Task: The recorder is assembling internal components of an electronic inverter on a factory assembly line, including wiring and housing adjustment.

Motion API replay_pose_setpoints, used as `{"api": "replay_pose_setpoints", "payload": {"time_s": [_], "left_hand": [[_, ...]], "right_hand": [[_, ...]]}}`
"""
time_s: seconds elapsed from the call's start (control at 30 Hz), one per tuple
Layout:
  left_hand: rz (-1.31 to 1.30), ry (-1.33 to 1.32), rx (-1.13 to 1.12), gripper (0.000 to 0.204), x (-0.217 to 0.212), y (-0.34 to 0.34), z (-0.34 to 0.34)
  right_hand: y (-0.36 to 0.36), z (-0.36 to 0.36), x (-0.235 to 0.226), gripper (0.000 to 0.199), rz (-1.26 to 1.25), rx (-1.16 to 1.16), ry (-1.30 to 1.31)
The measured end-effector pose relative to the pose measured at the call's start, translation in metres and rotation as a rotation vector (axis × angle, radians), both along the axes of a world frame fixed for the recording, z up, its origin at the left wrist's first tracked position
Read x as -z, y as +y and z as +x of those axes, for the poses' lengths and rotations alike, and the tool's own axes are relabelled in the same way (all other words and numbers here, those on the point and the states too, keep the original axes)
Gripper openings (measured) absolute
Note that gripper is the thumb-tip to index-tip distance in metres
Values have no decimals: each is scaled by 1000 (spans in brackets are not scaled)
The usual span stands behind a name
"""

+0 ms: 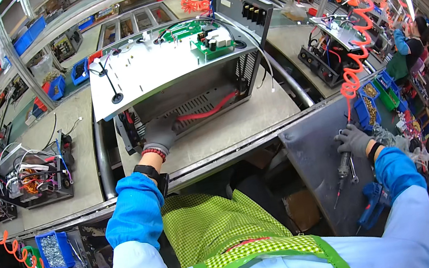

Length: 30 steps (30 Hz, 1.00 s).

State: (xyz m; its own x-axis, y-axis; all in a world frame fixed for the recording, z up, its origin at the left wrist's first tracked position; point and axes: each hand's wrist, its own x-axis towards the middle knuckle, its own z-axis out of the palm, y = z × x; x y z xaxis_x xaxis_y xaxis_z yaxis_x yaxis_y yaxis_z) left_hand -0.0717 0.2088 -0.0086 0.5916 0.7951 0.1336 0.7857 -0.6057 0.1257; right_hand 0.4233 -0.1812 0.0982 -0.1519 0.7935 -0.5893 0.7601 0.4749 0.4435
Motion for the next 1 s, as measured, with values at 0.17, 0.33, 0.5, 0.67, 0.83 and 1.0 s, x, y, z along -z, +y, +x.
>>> {"api": "replay_pose_setpoints", "payload": {"time_s": [0.17,0.33,0.5,0.67,0.83,1.0], "left_hand": [[248,160,-360,26,21,36,33],[139,-57,-88,39,11,1,11],[391,-396,-220,82,-11,-91,-97],[-354,-845,-530,92,13,-62,-109],[-324,-924,-741,57,-5,-36,-92],[-474,-645,-646,50,-98,-41,-135]], "right_hand": [[65,-33,27,39,-42,325,117],[199,-119,53,61,477,596,1016],[303,-125,84,64,962,672,1274],[353,-78,119,31,1065,799,1889],[345,-80,84,28,1047,805,1751],[332,-123,-34,35,758,1003,1507]]}}
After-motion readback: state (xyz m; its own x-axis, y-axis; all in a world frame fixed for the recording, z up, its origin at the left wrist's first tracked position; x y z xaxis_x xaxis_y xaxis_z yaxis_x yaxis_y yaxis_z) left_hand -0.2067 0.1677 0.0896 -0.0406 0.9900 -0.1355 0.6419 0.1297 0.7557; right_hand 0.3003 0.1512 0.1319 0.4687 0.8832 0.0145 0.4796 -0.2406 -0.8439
